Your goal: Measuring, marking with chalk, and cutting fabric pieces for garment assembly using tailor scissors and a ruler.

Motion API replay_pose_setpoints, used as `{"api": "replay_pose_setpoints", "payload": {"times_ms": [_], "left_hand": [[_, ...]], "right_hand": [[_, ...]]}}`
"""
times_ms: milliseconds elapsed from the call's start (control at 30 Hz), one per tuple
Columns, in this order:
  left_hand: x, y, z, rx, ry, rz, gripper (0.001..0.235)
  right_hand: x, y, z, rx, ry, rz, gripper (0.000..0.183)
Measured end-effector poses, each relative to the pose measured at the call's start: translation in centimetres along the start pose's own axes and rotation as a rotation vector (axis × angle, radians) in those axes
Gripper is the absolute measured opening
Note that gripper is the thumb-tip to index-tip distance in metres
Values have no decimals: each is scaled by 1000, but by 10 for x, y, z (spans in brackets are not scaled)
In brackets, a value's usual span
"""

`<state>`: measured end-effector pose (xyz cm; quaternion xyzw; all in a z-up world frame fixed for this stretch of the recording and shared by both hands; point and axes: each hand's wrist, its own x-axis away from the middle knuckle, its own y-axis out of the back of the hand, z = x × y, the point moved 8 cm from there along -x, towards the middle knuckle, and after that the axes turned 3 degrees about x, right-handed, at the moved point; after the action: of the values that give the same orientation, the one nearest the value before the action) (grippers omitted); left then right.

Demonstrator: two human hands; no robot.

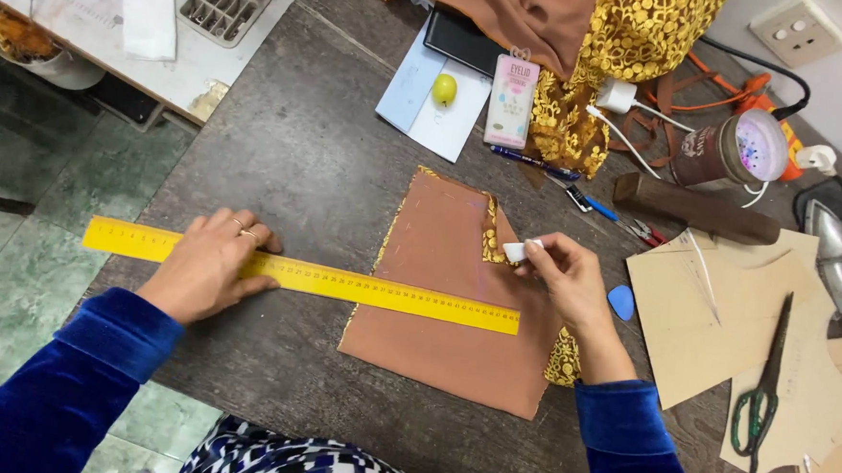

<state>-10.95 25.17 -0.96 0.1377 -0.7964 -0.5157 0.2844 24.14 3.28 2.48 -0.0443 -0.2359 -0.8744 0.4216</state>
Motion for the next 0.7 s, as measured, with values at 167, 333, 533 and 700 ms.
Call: {"api": "replay_pose_setpoints", "payload": {"times_ms": [167,333,533,700], "left_hand": [[-2,-7,-5,-53,-78,45,42],[-6,-10,-9,-38,-111,53,41],[37,8,-46,301,-11,38,25],[88,-33,-88,582,227,-76,22]], "right_hand": [[3,-9,15,-8,16,-26,9],[12,-4,14,-36,23,-66,10],[22,9,21,-24,167,-31,14],[35,5,32,597,475,139,18]]}}
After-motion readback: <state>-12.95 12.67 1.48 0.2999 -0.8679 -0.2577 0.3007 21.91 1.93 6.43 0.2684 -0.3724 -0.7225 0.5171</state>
